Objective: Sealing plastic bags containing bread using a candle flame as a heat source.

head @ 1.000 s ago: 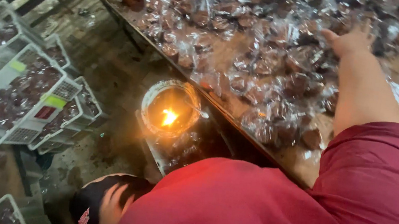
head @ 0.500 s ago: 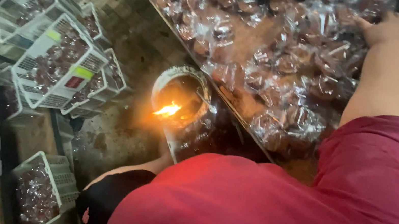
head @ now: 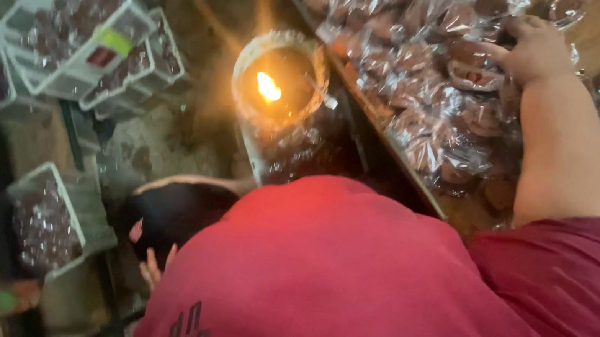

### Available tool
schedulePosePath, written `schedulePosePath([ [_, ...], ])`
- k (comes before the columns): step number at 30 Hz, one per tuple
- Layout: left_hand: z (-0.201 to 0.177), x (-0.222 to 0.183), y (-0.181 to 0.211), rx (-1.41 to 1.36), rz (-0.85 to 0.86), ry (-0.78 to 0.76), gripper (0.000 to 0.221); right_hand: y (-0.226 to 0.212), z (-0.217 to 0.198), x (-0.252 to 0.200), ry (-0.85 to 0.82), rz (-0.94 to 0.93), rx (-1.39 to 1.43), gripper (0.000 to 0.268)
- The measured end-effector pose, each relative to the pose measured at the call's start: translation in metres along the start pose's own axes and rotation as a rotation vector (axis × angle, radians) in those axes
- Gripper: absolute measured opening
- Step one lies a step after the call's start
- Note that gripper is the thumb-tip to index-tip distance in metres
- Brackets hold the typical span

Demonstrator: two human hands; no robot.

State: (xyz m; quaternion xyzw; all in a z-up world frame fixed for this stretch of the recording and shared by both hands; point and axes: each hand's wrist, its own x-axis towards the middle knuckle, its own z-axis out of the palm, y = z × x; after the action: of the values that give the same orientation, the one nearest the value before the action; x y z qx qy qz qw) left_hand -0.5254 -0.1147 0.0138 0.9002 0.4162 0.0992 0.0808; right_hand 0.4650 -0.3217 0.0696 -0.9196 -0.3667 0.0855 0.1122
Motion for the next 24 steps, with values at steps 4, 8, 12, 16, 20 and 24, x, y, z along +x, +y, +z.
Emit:
schedulePosePath([
  [4,0.011,0.043,0.053,-0.021,-0.087,-0.013,0.061,0.027,0.032,-0.011,0.2,-0.25,-0.049,0.053],
  [8,0.027,0.11,0.091,-0.049,-0.15,-0.01,0.06,0.012,0.02,-0.022,0.075,-0.099,-0.028,0.055],
  [12,0.042,0.142,0.091,-0.079,-0.182,-0.022,0.06,0.05,0.049,-0.012,0.278,-0.249,-0.124,0.043],
  [16,0.069,0.158,0.076,-0.094,-0.192,-0.142,0.073,0.055,0.047,-0.012,0.282,-0.262,-0.238,0.042],
  [20,0.075,0.194,0.073,-0.137,-0.291,-0.433,0.07,0.049,0.04,-0.008,0.252,-0.171,-0.181,0.04],
  [24,0.054,0.222,0.103,-0.28,-0.328,-0.49,0.062,0.041,0.031,-0.017,0.225,-0.133,-0.138,0.044],
])
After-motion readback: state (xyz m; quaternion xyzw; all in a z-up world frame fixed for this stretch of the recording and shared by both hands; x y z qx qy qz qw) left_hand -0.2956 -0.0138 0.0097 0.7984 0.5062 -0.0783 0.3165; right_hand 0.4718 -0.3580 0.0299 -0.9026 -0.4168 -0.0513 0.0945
